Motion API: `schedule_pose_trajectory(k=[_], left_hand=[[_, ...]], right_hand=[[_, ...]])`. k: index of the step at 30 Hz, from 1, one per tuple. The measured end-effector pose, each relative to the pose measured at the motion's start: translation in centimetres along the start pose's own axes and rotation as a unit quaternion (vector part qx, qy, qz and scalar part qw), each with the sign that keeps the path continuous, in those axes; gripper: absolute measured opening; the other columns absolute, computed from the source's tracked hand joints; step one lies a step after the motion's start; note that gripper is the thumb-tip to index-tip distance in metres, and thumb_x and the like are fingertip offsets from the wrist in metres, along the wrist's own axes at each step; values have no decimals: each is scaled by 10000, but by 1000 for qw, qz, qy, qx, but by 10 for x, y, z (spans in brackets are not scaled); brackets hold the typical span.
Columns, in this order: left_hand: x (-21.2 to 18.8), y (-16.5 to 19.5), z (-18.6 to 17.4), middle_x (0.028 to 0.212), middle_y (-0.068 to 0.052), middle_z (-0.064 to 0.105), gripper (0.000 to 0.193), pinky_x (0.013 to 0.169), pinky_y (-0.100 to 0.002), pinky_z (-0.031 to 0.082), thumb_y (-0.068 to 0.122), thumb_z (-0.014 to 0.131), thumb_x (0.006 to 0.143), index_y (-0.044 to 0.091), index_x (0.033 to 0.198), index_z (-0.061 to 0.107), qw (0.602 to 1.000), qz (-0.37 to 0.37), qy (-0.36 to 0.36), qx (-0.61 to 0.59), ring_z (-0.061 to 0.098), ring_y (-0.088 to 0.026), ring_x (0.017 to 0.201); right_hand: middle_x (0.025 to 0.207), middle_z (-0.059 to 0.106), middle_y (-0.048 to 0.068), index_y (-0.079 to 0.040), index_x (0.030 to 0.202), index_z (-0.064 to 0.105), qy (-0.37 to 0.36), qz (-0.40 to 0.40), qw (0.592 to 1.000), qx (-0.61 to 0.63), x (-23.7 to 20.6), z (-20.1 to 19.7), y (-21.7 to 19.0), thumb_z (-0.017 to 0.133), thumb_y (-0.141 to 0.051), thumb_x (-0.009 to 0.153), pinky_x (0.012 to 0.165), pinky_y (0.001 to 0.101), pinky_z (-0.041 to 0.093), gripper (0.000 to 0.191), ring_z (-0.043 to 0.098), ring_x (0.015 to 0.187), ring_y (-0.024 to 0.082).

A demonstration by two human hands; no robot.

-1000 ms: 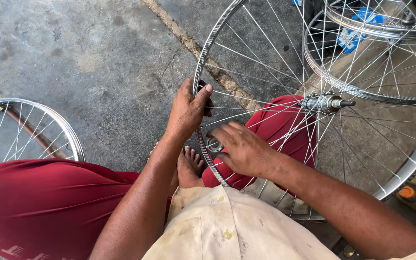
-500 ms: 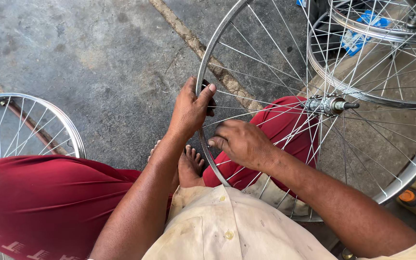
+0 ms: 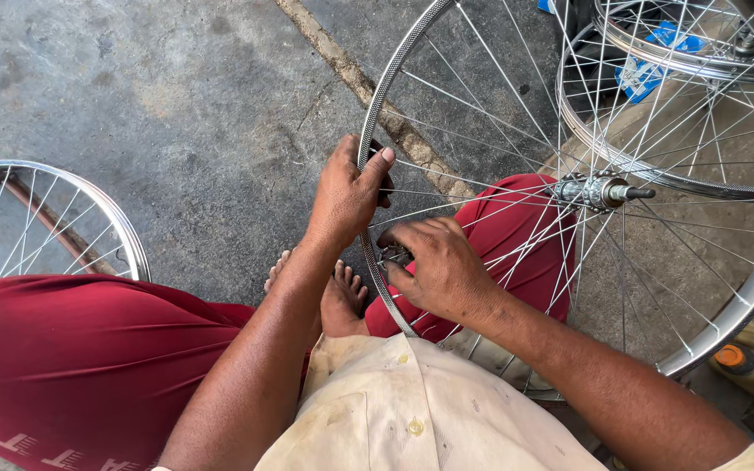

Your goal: The person uses a spoke wrench to tighten the nipples on a bicycle wheel rim, rotating the wheel to access different spokes. The person works methodically around the wheel, adjusting tension to true the rim.

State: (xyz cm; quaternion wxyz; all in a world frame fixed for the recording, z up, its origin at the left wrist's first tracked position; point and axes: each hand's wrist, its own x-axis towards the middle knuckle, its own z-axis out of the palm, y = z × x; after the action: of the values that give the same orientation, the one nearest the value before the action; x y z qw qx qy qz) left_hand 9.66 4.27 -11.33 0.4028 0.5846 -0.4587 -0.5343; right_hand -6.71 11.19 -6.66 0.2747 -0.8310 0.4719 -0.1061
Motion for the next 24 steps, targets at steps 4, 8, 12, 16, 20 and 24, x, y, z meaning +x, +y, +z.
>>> schedule_pose_trajectory(k=[4,8,12,16,20,24], left_hand=[[-2,-3,-3,722,-62,699,332,509,-305,583,354,636,998,40,1048,541,1000,8,4,19,715,-137,590],[-4,-7,-7,730,-53,703,334,513,-299,591,368,629,990,56,1084,553,1000,16,6,9,722,-123,605],[-4,-8,-11,721,-58,698,344,499,-306,573,366,636,993,38,1059,557,1000,12,3,16,709,-131,590],[-6,-8,-14,709,-57,697,340,499,-304,571,367,638,994,42,1050,555,1000,12,6,15,708,-130,582],[-7,-9,-15,712,-55,696,328,498,-304,574,355,650,978,47,1050,561,1000,8,7,3,705,-132,577],[-6,-11,-15,726,-52,691,333,503,-302,574,358,644,987,44,1058,558,1000,2,1,-20,701,-128,590]], right_hand=[[961,715,108,-56,1056,684,24,1,1000,-3,1,5,-6,772,-204,805,1002,490,439,304,683,974,276],[944,730,61,-93,1066,705,-3,25,999,32,3,8,-8,749,-171,826,1002,471,456,256,704,924,242],[912,724,66,-93,1054,708,-9,43,999,21,3,13,-12,765,-193,809,986,470,460,270,699,898,248],[961,740,68,-83,1053,705,6,24,999,29,3,17,-14,733,-149,800,974,481,459,262,705,899,253],[993,745,76,-81,1095,699,-8,9,999,36,3,16,-10,678,-113,863,983,472,479,236,712,965,257],[1082,736,113,-52,1173,669,-33,-32,998,42,0,10,-3,677,-96,864,980,474,488,312,699,1040,277]])
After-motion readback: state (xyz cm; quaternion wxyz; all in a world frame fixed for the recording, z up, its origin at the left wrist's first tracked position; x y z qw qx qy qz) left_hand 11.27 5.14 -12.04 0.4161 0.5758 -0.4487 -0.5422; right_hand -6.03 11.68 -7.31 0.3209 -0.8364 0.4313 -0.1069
